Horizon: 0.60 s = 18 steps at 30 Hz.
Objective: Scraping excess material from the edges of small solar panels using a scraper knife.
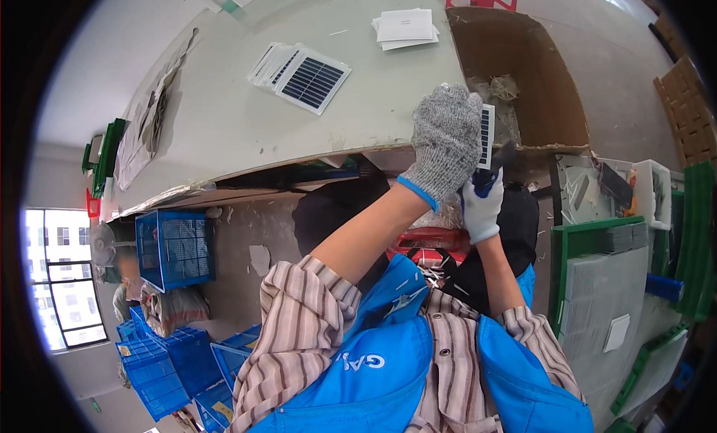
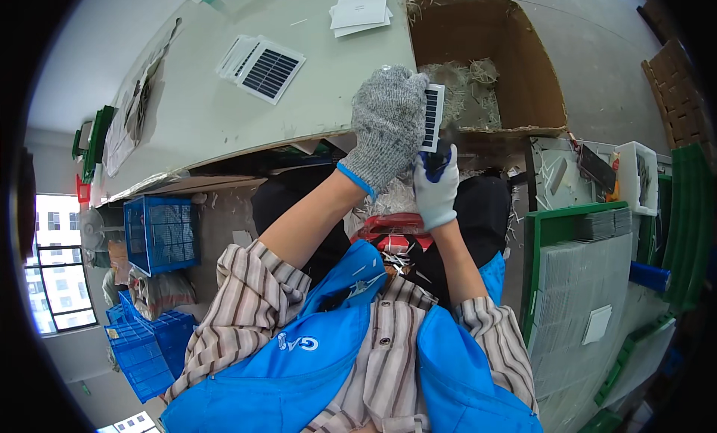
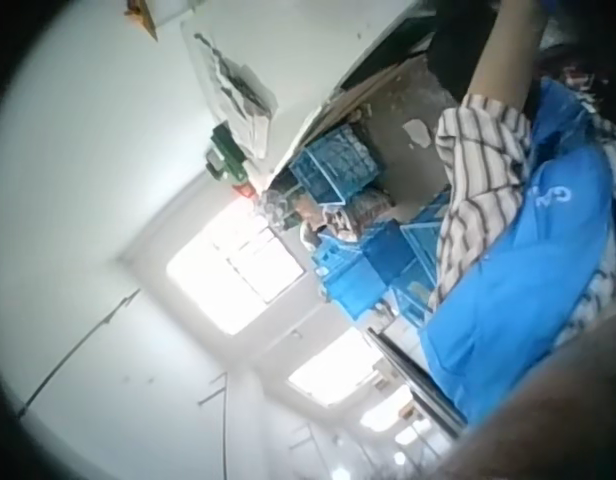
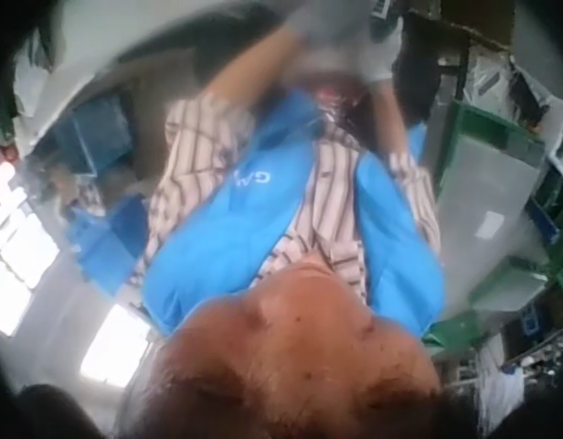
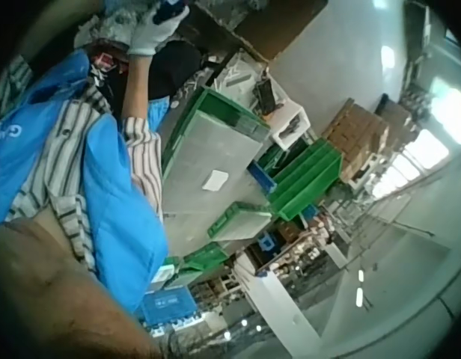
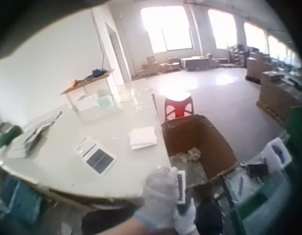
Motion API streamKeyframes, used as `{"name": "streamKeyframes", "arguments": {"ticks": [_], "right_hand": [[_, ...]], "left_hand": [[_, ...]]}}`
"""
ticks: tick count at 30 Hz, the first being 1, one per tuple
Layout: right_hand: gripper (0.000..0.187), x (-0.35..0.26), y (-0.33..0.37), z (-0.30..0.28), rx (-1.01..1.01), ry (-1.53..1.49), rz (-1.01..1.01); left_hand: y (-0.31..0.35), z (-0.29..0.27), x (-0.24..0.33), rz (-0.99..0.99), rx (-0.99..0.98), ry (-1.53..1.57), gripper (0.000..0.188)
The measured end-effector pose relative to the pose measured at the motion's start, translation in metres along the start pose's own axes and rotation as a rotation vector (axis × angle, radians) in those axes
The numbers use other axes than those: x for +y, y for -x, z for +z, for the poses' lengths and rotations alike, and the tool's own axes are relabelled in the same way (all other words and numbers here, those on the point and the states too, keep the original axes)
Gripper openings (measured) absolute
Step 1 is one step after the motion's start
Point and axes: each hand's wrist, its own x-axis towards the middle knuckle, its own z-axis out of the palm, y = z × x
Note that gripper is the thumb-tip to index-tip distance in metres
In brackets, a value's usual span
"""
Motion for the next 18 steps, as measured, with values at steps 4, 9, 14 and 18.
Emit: {"name": "streamKeyframes", "arguments": {"ticks": [4, 9, 14, 18], "right_hand": [[0.029, 0.024, -0.047, 0.028, 0.060, -0.441, -0.069], [0.037, 0.083, -0.123, 0.030, -0.250, -1.235, 0.164], [0.020, 0.035, -0.055, -0.009, -0.283, -0.505, 0.082], [0.018, 0.012, -0.052, -0.022, -0.307, -0.304, 0.090]], "left_hand": [[-0.002, -0.002, 0.003, -0.017, -0.016, 0.011, 0.035], [-0.025, 0.002, 0.010, 0.072, -0.157, 0.146, 0.036], [-0.021, -0.035, -0.016, -0.110, -0.362, -0.029, 0.035], [-0.001, -0.012, -0.003, 0.101, 0.057, -0.136, 0.027]]}}
